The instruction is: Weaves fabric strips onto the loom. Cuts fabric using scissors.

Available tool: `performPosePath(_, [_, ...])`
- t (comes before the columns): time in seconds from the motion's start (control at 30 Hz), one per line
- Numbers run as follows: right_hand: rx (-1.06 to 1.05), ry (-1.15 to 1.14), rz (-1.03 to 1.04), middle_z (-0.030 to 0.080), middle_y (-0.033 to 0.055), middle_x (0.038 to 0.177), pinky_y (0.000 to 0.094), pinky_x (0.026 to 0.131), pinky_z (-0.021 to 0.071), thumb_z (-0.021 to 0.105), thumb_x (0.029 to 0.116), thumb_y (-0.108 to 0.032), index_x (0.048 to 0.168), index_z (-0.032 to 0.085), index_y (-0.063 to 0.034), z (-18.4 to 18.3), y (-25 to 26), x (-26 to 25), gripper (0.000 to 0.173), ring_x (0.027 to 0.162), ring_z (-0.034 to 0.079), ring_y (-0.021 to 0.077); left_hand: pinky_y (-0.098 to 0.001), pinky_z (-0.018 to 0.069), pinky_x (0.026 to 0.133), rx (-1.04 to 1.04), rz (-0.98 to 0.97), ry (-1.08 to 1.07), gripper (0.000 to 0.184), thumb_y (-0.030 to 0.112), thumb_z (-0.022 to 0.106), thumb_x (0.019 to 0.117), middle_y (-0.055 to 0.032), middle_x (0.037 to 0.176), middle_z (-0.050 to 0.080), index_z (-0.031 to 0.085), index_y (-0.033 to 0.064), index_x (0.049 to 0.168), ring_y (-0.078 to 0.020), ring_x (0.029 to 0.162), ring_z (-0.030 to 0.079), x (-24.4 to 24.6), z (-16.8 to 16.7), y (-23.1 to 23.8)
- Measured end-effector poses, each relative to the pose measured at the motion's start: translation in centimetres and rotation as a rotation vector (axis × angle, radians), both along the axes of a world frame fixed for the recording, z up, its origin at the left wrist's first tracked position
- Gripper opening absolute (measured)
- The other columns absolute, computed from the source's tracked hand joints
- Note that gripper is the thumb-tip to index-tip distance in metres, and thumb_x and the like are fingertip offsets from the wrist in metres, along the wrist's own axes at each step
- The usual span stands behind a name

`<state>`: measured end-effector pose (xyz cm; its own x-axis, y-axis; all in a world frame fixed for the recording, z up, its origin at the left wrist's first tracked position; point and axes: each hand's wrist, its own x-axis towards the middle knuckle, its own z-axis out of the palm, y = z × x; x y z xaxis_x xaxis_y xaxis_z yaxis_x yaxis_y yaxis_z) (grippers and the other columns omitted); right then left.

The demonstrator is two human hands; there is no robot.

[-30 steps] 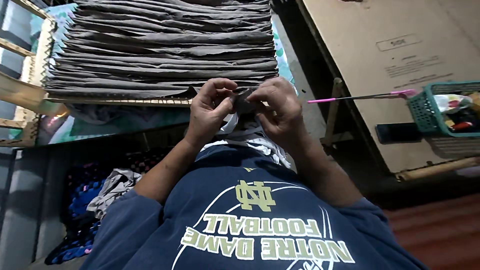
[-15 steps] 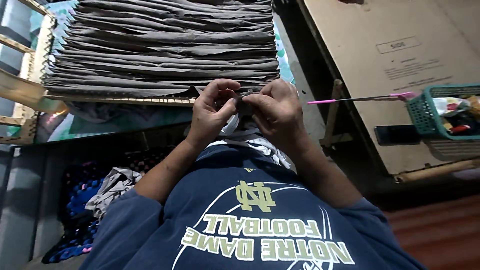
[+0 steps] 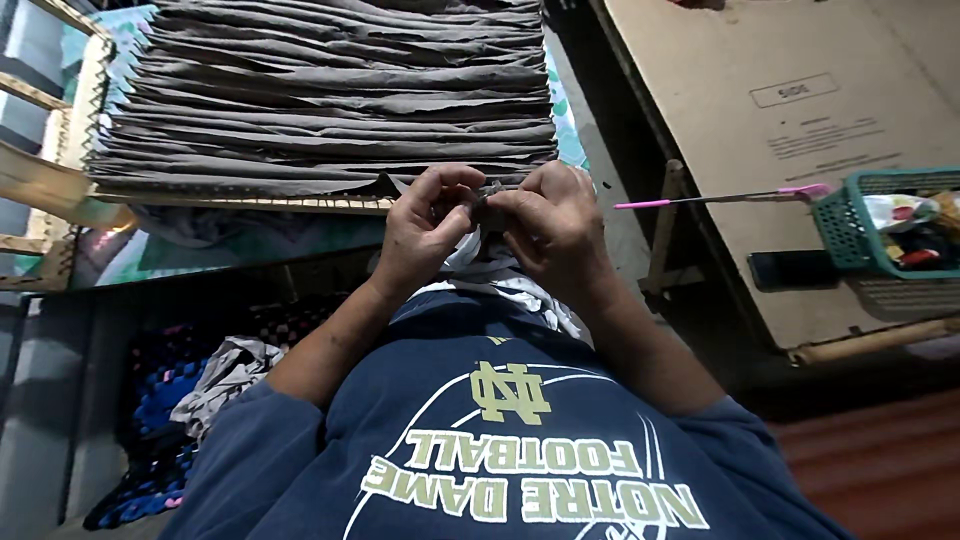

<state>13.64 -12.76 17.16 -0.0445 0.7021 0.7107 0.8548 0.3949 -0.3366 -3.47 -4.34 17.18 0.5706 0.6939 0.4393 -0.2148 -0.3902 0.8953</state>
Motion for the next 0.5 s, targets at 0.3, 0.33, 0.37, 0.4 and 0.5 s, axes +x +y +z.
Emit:
performPosePath(0.3, [-0.023, 0.095, 0.081, 0.064, 0.0148, 0.093, 0.0488, 0.091, 0.0449, 0.063, 0.0979, -0.012, 0.104, 0.078, -0.0081, -0.3, 0.2, 0.5, 0.016, 0.093, 0.061, 0.0291, -0.0266, 0.0608, 0.075, -0.079, -0.075, -0.015, 0.017, -0.004, 0.061, 0.0953, -0.0013, 0.101, 0.07, 0.064, -0.0012, 0.112, -0.0079, 0.084, 0.068, -0.1, -0.1, 0.2])
performPosePath(0.33, [-0.032, 0.128, 0.106, 0.064, 0.0145, 0.094, 0.048, 0.09, 0.0456, 0.064, 0.0978, -0.012, 0.104, 0.078, -0.0074, -0.4, 0.3, 0.6, 0.016, 0.093, 0.061, 0.0277, -0.0267, 0.061, 0.074, -0.084, -0.09, -0.018, 0.017, -0.003, 0.061, 0.0957, -0.0011, 0.101, 0.07, 0.064, -0.0007, 0.112, -0.0079, 0.084, 0.068, -0.1, -0.2, 0.3])
performPosePath(0.37, [-0.043, 0.169, 0.138, 0.064, 0.0142, 0.094, 0.0467, 0.089, 0.0463, 0.064, 0.0972, -0.011, 0.104, 0.077, -0.0065, -0.5, 0.4, 0.8, 0.016, 0.093, 0.061, 0.0262, -0.0269, 0.0612, 0.074, -0.095, -0.112, -0.022, 0.016, -0.002, 0.06, 0.0965, -0.0011, 0.101, 0.07, 0.064, -0.0003, 0.112, -0.0083, 0.083, 0.069, -0.2, -0.2, 0.4])
performPosePath(0.4, [-0.052, 0.211, 0.168, 0.064, 0.014, 0.095, 0.0447, 0.088, 0.0475, 0.064, 0.0962, -0.009, 0.104, 0.077, -0.0055, -0.6, 0.4, 0.9, 0.016, 0.093, 0.061, 0.0247, -0.0274, 0.0617, 0.073, -0.116, -0.139, -0.031, 0.015, -0.001, 0.06, 0.0977, -0.0013, 0.101, 0.07, 0.064, 0.0003, 0.112, -0.0089, 0.083, 0.069, -0.2, -0.3, 0.5])
performPosePath(0.5, [-0.085, 0.345, 0.254, 0.066, 0.0111, 0.098, 0.0322, 0.087, 0.0509, 0.064, 0.0939, -0.004, 0.103, 0.075, -0.0025, -0.9, 0.5, 1.2, 0.015, 0.096, 0.062, 0.0172, -0.0291, 0.0617, 0.074, -0.215, -0.248, -0.076, 0.017, 0.007, 0.053, 0.1022, -0.0013, 0.101, 0.071, 0.065, 0.0032, 0.114, -0.0102, 0.083, 0.07, -0.5, -0.5, 0.8])
